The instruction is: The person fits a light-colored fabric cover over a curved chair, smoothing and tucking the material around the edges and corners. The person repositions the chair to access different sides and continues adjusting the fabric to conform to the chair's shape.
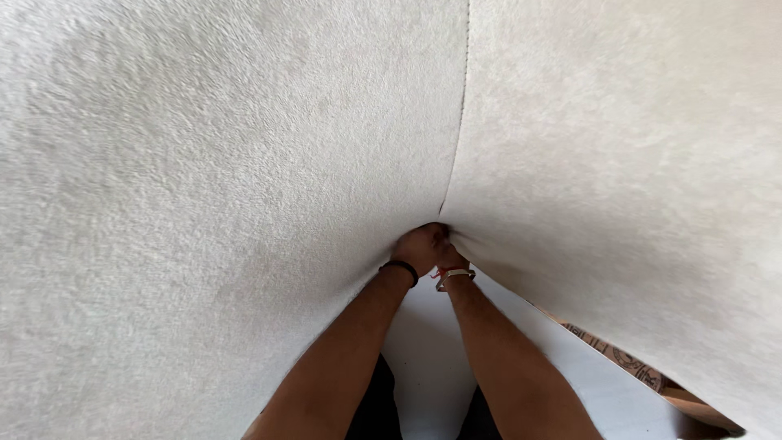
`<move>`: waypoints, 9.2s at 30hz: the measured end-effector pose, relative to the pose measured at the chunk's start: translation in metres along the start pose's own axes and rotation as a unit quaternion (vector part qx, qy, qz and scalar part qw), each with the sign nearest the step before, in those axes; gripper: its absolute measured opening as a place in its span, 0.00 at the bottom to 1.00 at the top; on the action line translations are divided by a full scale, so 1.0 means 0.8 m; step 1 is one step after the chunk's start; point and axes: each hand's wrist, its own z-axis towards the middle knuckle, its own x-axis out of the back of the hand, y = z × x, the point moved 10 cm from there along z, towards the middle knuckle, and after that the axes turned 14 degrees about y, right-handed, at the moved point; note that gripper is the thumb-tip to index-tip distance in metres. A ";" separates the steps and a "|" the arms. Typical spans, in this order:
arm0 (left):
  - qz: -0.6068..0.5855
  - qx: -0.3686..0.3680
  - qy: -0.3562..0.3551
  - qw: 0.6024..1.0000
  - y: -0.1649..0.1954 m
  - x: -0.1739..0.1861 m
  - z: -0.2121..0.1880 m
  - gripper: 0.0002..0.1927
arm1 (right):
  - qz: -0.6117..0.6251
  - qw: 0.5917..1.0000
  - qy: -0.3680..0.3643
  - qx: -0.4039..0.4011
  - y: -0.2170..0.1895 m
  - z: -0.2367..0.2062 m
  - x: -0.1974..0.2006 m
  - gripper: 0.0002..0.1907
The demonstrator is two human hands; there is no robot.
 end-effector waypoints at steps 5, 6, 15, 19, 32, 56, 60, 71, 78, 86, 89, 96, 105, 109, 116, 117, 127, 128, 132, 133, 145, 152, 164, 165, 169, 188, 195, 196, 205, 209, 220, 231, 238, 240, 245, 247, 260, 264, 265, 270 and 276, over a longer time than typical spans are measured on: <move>-0.072 0.067 0.022 0.995 -0.006 -0.006 -0.031 0.23 | 0.041 0.997 -0.062 -0.005 0.027 0.009 -0.013 0.29; -0.148 0.096 0.061 0.983 -0.010 0.002 -0.043 0.24 | 0.044 0.996 -0.071 -0.008 0.031 0.007 -0.013 0.29; -0.527 0.372 0.191 0.740 -0.048 -0.044 -0.072 0.45 | 0.071 0.997 -0.036 0.001 0.029 -0.024 0.008 0.35; -0.509 0.300 0.231 0.773 -0.040 -0.052 -0.059 0.45 | 0.025 0.998 -0.030 0.055 0.027 -0.033 0.014 0.38; -0.403 0.229 0.142 0.875 -0.041 -0.073 -0.017 0.41 | -0.147 0.986 -0.082 0.000 0.043 -0.127 0.082 0.21; -0.426 0.113 0.119 0.890 -0.016 -0.091 0.008 0.42 | -0.375 0.697 0.141 0.595 -0.017 -0.045 0.001 0.43; -0.428 0.126 0.108 0.889 -0.019 -0.092 0.011 0.43 | -0.359 0.658 0.187 0.635 -0.034 -0.055 0.004 0.42; -0.430 0.143 0.067 0.889 0.015 -0.064 -0.029 0.45 | -0.011 0.869 0.153 0.469 -0.133 -0.153 0.091 0.37; -0.421 0.160 0.004 0.893 0.017 -0.083 -0.004 0.46 | -0.037 0.959 0.090 0.266 -0.241 -0.164 0.137 0.36; -0.331 0.311 -0.069 0.888 -0.026 -0.100 -0.090 0.51 | -0.030 0.813 0.132 0.566 -0.413 -0.246 0.202 0.44; -0.307 0.311 -0.083 0.896 -0.030 -0.104 -0.109 0.53 | -0.044 0.835 0.149 0.529 -0.413 -0.219 0.175 0.48; -0.290 0.329 -0.125 0.890 -0.036 -0.111 -0.129 0.52 | -0.024 0.902 0.140 0.408 -0.336 -0.179 0.154 0.45; -0.288 0.317 -0.113 0.897 -0.022 -0.088 -0.147 0.43 | -0.050 0.917 0.129 0.374 -0.301 -0.186 0.157 0.41; -0.287 0.293 -0.095 0.907 -0.017 -0.079 -0.153 0.41 | -0.018 0.909 0.091 0.406 -0.311 -0.210 0.157 0.44; -0.254 0.290 -0.064 0.920 -0.022 -0.053 -0.144 0.50 | -0.061 0.893 0.111 0.432 -0.442 -0.243 0.193 0.51; -0.253 0.289 -0.075 0.920 -0.017 -0.046 -0.142 0.50 | -0.069 0.890 0.119 0.434 -0.468 -0.237 0.199 0.50; -0.144 0.041 -0.323 0.934 0.127 0.057 -0.179 0.32 | -0.002 0.847 0.172 0.502 -0.482 -0.249 0.202 0.40; -0.113 -0.065 -0.313 0.941 0.152 0.081 -0.178 0.28 | -0.018 0.862 0.168 0.477 -0.471 -0.247 0.201 0.39; -0.091 -0.402 -0.134 0.901 0.277 0.262 -0.164 0.16 | -0.112 0.907 0.165 0.372 -0.444 -0.238 0.223 0.26; 0.052 -0.356 -0.021 0.933 0.285 0.321 -0.125 0.14 | -0.143 0.912 0.167 0.347 -0.448 -0.235 0.233 0.21; 0.293 -0.123 0.053 0.947 0.389 0.556 0.153 0.31 | -0.413 0.732 0.089 0.534 -0.734 -0.134 0.236 0.30; 0.335 -0.237 0.087 0.908 0.413 0.532 0.140 0.34 | -0.505 0.656 0.165 0.536 -0.711 -0.150 0.229 0.37; 0.486 -0.357 0.217 0.767 0.394 0.457 0.053 0.40 | -0.479 0.530 0.340 0.611 -0.601 -0.221 0.215 0.41; 0.500 -0.359 0.225 0.755 0.391 0.450 0.049 0.40 | -0.484 0.528 0.347 0.605 -0.591 -0.220 0.213 0.41; 0.525 -0.368 0.268 0.720 0.376 0.421 0.024 0.40 | -0.497 0.537 0.360 0.579 -0.550 -0.213 0.207 0.41; 0.504 -0.356 0.234 0.751 0.332 0.371 -0.031 0.37 | -0.584 0.500 0.344 0.539 -0.471 -0.216 0.187 0.38; 0.551 -0.353 0.117 0.747 0.268 0.301 -0.073 0.46 | -0.616 0.582 0.224 0.482 -0.363 -0.209 0.150 0.49; 0.552 -0.349 0.108 0.750 0.260 0.292 -0.078 0.48 | -0.626 0.575 0.225 0.476 -0.351 -0.210 0.144 0.50; 0.542 -0.333 0.083 0.767 0.234 0.259 -0.090 0.52 | -0.595 0.619 0.181 0.480 -0.318 -0.224 0.146 0.59; 0.541 -0.335 0.068 0.769 0.220 0.245 -0.115 0.48 | -0.589 0.630 0.148 0.483 -0.290 -0.247 0.149 0.61; 0.536 -0.313 0.024 0.784 0.175 0.223 -0.130 0.43 | -0.582 0.727 0.000 0.365 -0.163 -0.235 0.174 0.48; 0.433 -0.334 0.028 0.837 0.121 0.180 -0.131 0.38 | -0.514 0.640 0.020 0.571 -0.125 -0.207 0.095 0.39; 0.444 -0.386 0.047 0.807 0.102 0.149 -0.124 0.35 | -0.453 0.780 0.034 0.430 -0.127 -0.152 0.065 0.40; 0.472 -0.388 0.057 0.790 0.091 0.134 -0.112 0.37 | -0.434 0.757 0.076 0.482 -0.138 -0.150 0.058 0.37; 0.608 -0.375 0.039 0.698 0.051 0.085 -0.076 0.50 | -0.402 0.712 0.140 0.558 -0.148 -0.135 0.060 0.27; 0.626 -0.381 0.120 0.670 0.058 0.085 -0.069 0.46 | -0.377 0.729 0.133 0.556 -0.149 -0.135 0.070 0.27; 0.626 -0.400 0.045 0.668 0.056 0.088 -0.085 0.42 | -0.473 0.681 0.115 0.547 -0.151 -0.190 0.094 0.32; 0.557 -0.394 0.092 0.725 0.069 0.098 -0.088 0.34 | -0.443 0.702 0.092 0.550 -0.153 -0.212 0.119 0.34; 0.553 -0.399 0.098 0.725 0.071 0.099 -0.089 0.32 | -0.437 0.696 0.093 0.562 -0.156 -0.221 0.126 0.34; 0.582 -0.347 -0.021 0.735 0.063 0.091 -0.078 0.24 | -0.436 0.703 0.063 0.558 -0.168 -0.236 0.137 0.36; 0.393 -0.240 -0.025 0.887 0.100 0.117 -0.087 0.16 | -0.421 0.718 0.030 0.554 -0.157 -0.246 0.135 0.36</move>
